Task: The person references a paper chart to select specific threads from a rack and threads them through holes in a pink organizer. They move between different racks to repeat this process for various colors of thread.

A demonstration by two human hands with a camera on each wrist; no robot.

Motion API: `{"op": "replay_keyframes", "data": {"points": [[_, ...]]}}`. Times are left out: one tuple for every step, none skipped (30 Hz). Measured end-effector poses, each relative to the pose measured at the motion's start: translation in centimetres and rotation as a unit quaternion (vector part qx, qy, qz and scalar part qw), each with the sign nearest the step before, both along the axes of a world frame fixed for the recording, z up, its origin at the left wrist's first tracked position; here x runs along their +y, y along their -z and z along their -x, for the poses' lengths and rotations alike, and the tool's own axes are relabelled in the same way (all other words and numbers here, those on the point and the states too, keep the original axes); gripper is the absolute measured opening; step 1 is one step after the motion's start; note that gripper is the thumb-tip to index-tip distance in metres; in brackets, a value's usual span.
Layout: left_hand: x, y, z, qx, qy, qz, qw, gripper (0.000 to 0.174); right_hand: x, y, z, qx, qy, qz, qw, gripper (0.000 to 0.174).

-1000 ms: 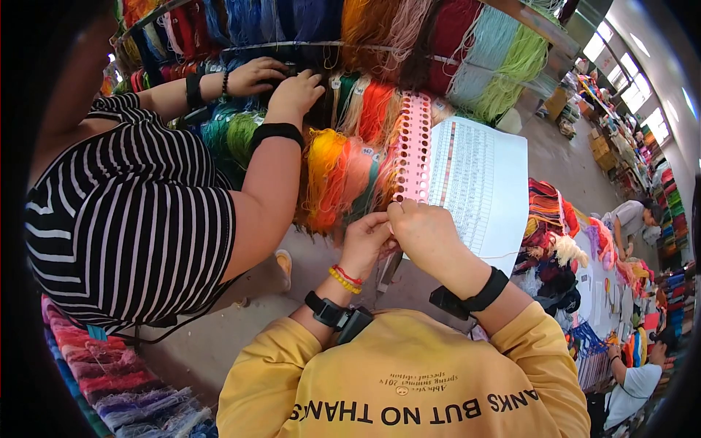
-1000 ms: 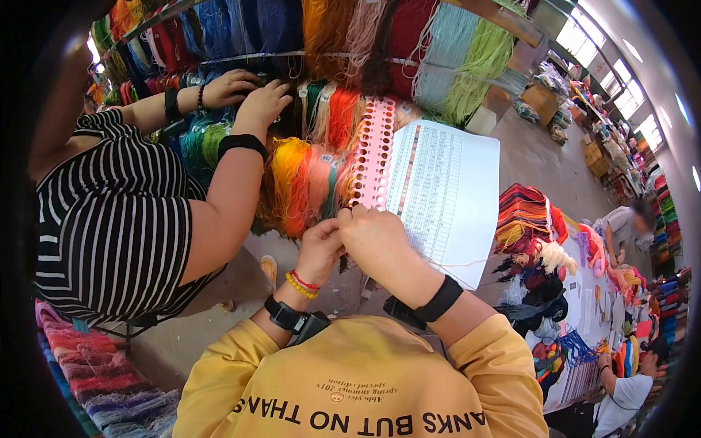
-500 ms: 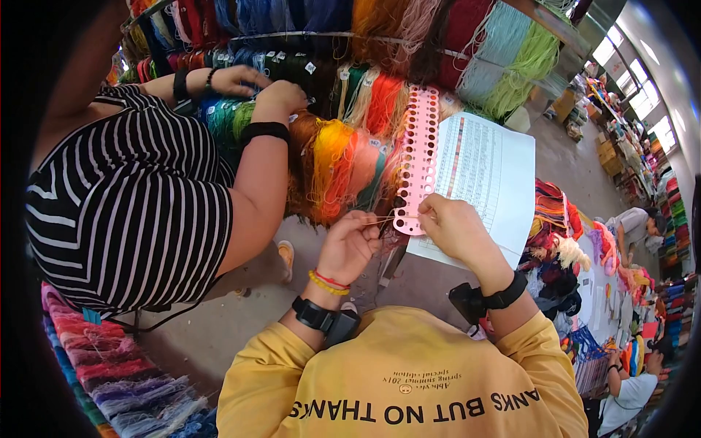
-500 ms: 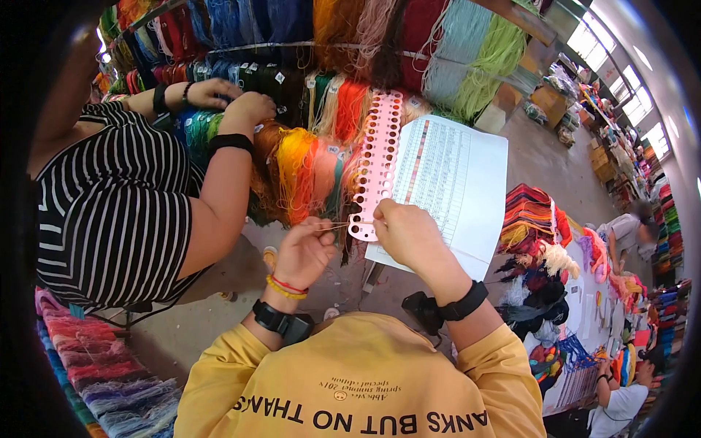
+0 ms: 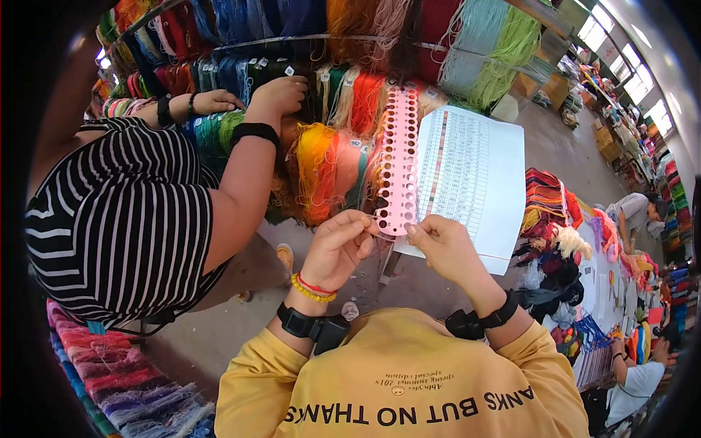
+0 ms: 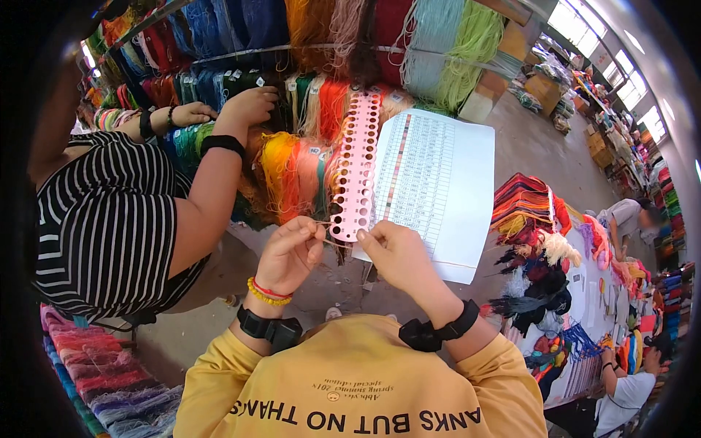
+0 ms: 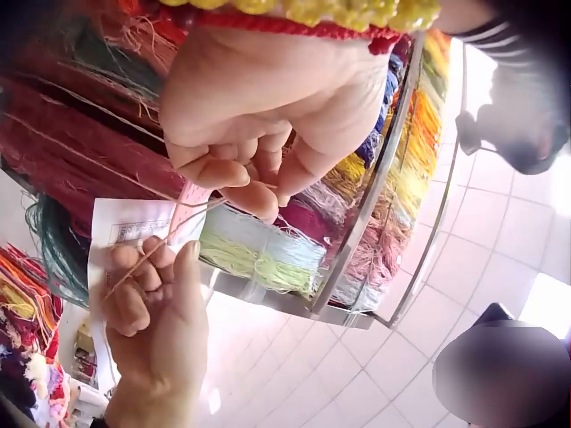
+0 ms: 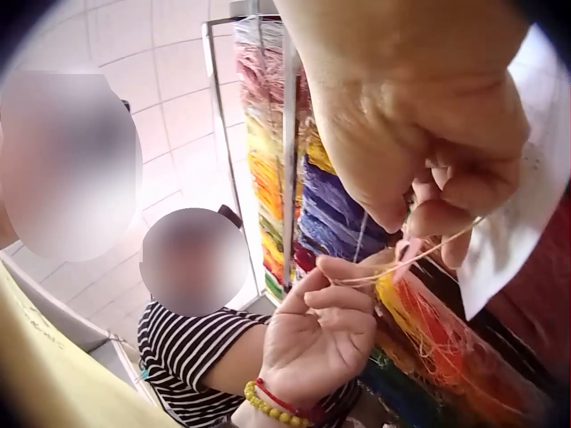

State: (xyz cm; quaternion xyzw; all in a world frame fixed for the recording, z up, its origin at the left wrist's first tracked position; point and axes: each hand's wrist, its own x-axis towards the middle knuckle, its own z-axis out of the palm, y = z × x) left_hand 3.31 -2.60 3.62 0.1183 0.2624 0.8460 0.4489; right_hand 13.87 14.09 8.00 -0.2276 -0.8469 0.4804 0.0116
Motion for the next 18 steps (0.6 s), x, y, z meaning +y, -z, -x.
{"op": "replay_keyframes", "data": {"points": [[0.0,0.1,0.0,0.007,-0.001,0.009,1.0,0.009,0.2,0.7,0.1,0.002,-0.001,0.048,0.999,0.032],[-0.1,0.1,0.0,0.014,0.0,0.019,1.0,0.01,0.3,1.1,0.1,-0.013,0.007,0.097,0.995,0.031],[-0.2,0.1,0.0,0.028,-0.003,0.03,0.999,0.01,0.0,1.1,0.4,-0.027,0.015,0.146,0.989,0.029],[-0.2,0.0,0.0,0.041,-0.006,0.041,0.998,0.01,-0.2,1.1,0.7,-0.042,0.022,0.194,0.98,0.028],[-0.2,-0.1,-0.2,0.053,-0.01,0.052,0.997,0.01,-0.3,1.6,1.0,-0.025,0.031,0.23,0.972,0.026],[-0.3,-0.5,-0.3,0.076,-0.032,0.087,0.993,0.011,-0.4,2.4,1.3,-0.008,0.039,0.266,0.963,0.025],[-0.4,-1.0,-0.6,0.099,-0.054,0.123,0.986,0.012,-0.4,2.9,1.5,0.01,0.048,0.302,0.952,0.024],[-0.5,-1.2,-0.7,0.122,-0.076,0.158,0.977,0.013,-0.3,3.0,1.5,0.023,0.049,0.313,0.948,0.023],[-1.0,-0.3,-0.4,0.056,-0.104,0.141,0.983,0.014,-0.2,3.1,1.4,0.035,0.051,0.323,0.944,0.022],[-1.9,1.7,0.4,-0.009,-0.132,0.123,0.984,0.015,-0.1,3.2,1.4,0.047,0.052,0.334,0.94,0.021],[-3.1,3.6,1.2,-0.075,-0.159,0.104,0.979,0.017,0.0,3.1,1.3,0.049,0.061,0.347,0.934,0.021],[-4.6,5.0,1.8,-0.109,-0.125,0.05,0.985,0.02,0.2,3.0,1.2,0.051,0.069,0.361,0.929,0.021],[-6.1,6.3,2.2,-0.143,-0.092,-0.004,0.986,0.026,0.4,2.8,1.1,0.053,0.077,0.374,0.923,0.021],[-7.5,8.0,2.3,-0.162,-0.122,0.063,0.977,0.028,0.8,2.7,0.9,0.057,0.078,0.384,0.918,0.02],[-9.1,9.9,2.1,-0.18,-0.154,0.129,0.963,0.032,1.1,2.6,0.8,0.061,0.078,0.395,0.913,0.02],[-11.4,13.0,1.8,-0.18,-0.174,0.183,0.951,0.028,1.4,2.4,0.9,0.066,0.076,0.407,0.908,0.019],[-14.0,16.2,1.3,-0.179,-0.194,0.237,0.935,0.024,1.5,2.1,0.9,0.067,0.077,0.403,0.909,0.019],[-16.5,18.7,0.4,-0.197,-0.226,0.28,0.912,0.025,1.5,1.8,0.7,0.069,0.078,0.4,0.911,0.019]]}}
